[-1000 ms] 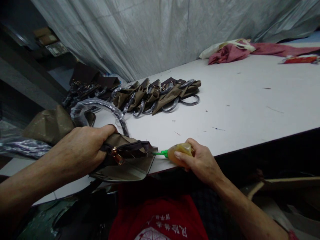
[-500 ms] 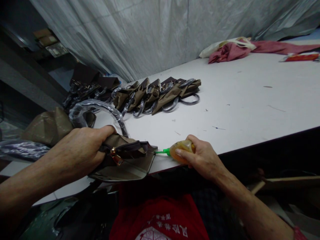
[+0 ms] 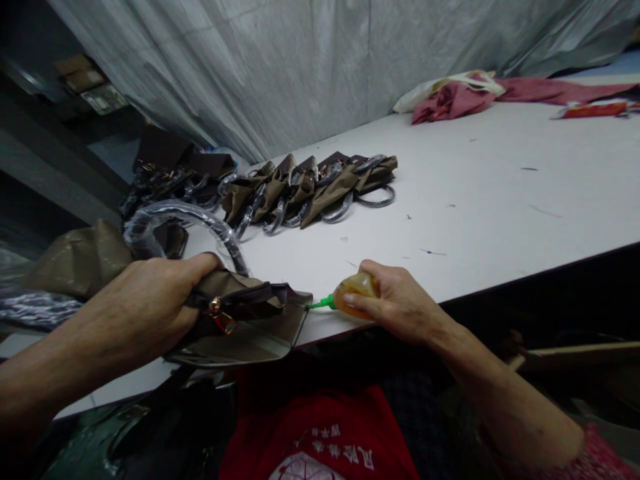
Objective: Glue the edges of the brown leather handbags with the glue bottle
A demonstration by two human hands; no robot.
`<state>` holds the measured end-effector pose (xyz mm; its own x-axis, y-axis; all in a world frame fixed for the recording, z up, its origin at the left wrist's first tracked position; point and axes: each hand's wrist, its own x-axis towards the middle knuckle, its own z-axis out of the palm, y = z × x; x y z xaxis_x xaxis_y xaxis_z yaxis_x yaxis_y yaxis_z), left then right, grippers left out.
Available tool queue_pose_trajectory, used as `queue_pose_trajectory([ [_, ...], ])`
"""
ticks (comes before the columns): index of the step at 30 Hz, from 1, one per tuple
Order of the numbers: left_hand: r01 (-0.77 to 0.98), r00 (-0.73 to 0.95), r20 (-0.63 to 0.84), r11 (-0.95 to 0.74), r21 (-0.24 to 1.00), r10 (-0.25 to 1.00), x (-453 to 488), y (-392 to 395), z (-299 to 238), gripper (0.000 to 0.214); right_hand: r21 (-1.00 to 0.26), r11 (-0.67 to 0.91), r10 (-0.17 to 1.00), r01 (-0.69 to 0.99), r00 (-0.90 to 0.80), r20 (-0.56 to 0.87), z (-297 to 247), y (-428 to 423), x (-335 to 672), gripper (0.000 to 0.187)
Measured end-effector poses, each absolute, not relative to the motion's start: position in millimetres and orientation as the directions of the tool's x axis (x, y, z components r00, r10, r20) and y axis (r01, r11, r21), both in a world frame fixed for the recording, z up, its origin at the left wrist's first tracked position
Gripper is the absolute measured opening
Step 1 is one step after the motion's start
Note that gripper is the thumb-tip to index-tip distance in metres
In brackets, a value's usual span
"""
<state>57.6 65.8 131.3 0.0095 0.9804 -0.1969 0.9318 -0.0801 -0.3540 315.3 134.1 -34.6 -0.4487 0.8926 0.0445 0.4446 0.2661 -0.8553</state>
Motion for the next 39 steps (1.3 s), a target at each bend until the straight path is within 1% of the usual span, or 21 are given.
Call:
queue_pose_trajectory([
  [6,0.930,0.015,-0.204,-0.089,-0.358,0.979,59.4,65.8,132.8,0.024,-0.851,0.250,0.922,0.461,-0.381,0.064,-36.5,133.7,319.4,0.033],
  [10,0.933,0.010,-0.209,-0.085,-0.351,0.978,58.1,65.9,133.1,0.024,-0.865,0.224,0.911,0.449,-0.413,0.021,-38.9,131.7,316.6,0.031],
  [15,0.927,0.007,-0.199,-0.081,-0.366,0.980,59.7,64.9,132.0,0.025,-0.873,0.223,0.932,0.435,-0.356,0.060,-41.0,131.4,313.1,0.033],
  [18,0.925,-0.002,-0.197,-0.073,-0.372,0.980,60.6,64.2,132.1,0.028,-0.917,0.153,0.920,0.369,-0.391,-0.003,-43.2,127.9,310.4,0.034],
  [20,0.925,-0.006,-0.196,-0.069,-0.374,0.981,60.1,64.2,131.9,0.029,-0.936,0.128,0.919,0.327,-0.395,-0.012,-44.2,124.1,309.8,0.035],
  [23,0.922,-0.001,-0.185,-0.071,-0.382,0.983,58.6,64.9,130.8,0.027,-0.923,0.177,0.930,0.341,-0.366,0.043,-45.3,118.5,310.3,0.033],
  [27,0.918,0.010,-0.186,-0.083,-0.389,0.983,57.3,66.3,129.4,0.026,-0.902,0.252,0.875,0.350,-0.480,0.059,-47.3,113.6,311.2,0.031],
  [29,0.922,0.014,-0.186,-0.084,-0.378,0.982,56.8,66.6,129.2,0.023,-0.882,0.311,0.873,0.355,-0.474,0.118,-49.4,112.7,311.7,0.030],
  [31,0.928,0.015,-0.183,-0.082,-0.364,0.983,56.0,66.6,129.2,0.020,-0.848,0.368,0.882,0.380,-0.431,0.189,-52.1,112.6,312.8,0.028],
  [34,0.934,0.021,-0.178,-0.082,-0.347,0.984,54.6,66.5,128.9,0.018,-0.805,0.435,0.862,0.404,-0.446,0.242,-55.0,112.6,315.5,0.025],
  [36,0.937,0.016,-0.174,-0.075,-0.341,0.985,54.1,66.8,128.3,0.017,-0.801,0.465,0.846,0.377,-0.456,0.276,-55.4,112.0,316.4,0.023],
  [39,0.938,0.016,-0.181,-0.077,-0.337,0.983,54.3,67.4,127.5,0.015,-0.818,0.480,0.845,0.317,-0.417,0.334,-55.2,110.5,314.4,0.021],
])
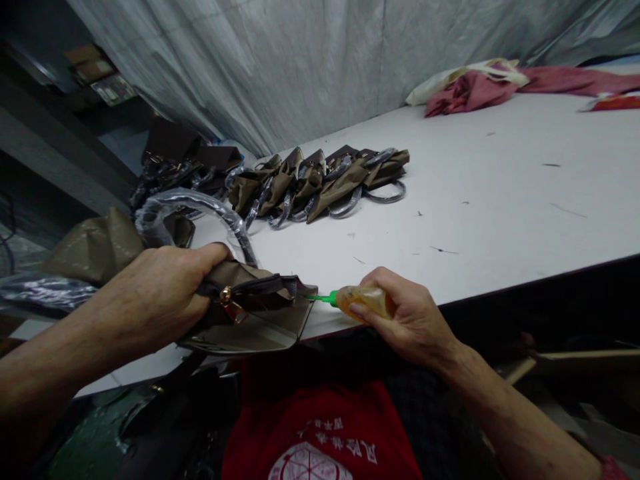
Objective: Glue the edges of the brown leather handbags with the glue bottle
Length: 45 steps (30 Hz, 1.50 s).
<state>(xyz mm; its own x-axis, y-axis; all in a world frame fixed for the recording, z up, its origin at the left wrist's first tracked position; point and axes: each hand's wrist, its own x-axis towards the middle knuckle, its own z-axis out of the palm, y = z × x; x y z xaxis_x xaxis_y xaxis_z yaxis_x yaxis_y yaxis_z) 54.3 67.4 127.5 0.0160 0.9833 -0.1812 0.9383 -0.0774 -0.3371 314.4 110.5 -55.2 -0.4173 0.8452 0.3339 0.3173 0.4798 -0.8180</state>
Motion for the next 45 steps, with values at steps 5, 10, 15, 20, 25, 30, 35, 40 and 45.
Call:
queue_pose_trajectory([
  [5,0.935,0.004,-0.183,-0.068,-0.347,0.983,56.3,66.1,129.2,0.021,-0.827,0.453,0.839,0.333,-0.473,0.270,-56.1,106.7,310.6,0.022],
  [10,0.921,0.018,-0.170,-0.083,-0.381,0.985,57.3,65.5,130.5,0.022,-0.839,0.440,0.825,0.321,-0.513,0.236,-55.6,100.3,312.6,0.022],
  [15,0.927,0.015,-0.174,-0.079,-0.367,0.985,56.4,65.5,129.5,0.022,-0.862,0.397,0.814,0.314,-0.555,0.173,-57.8,93.8,313.0,0.024],
  [20,0.929,0.009,-0.175,-0.073,-0.362,0.985,55.6,65.0,130.4,0.025,-0.877,0.354,0.873,0.324,-0.450,0.187,-60.2,89.1,311.4,0.022],
  [25,0.919,0.000,-0.184,-0.073,-0.387,0.983,56.1,65.4,129.7,0.025,-0.887,0.340,0.857,0.312,-0.492,0.155,-59.7,85.9,311.6,0.023],
  [30,0.919,-0.026,-0.185,-0.049,-0.391,0.982,58.2,61.4,129.3,0.024,-0.884,0.337,0.857,0.323,-0.493,0.146,-59.2,83.0,310.8,0.024],
  [35,0.912,-0.052,-0.171,-0.023,-0.410,0.984,59.6,53.5,128.0,0.020,-0.889,0.327,0.870,0.321,-0.471,0.149,-54.9,81.4,311.0,0.025],
  [40,0.917,-0.080,-0.178,0.003,-0.399,0.981,56.2,38.0,122.5,0.027,-0.916,0.254,0.880,0.311,-0.468,0.085,-50.1,77.4,310.5,0.028],
  [45,0.940,-0.100,-0.125,0.052,-0.337,0.987,49.0,17.8,113.5,0.037,-0.929,0.196,0.908,0.314,-0.415,0.052,-50.1,71.7,306.1,0.028],
])
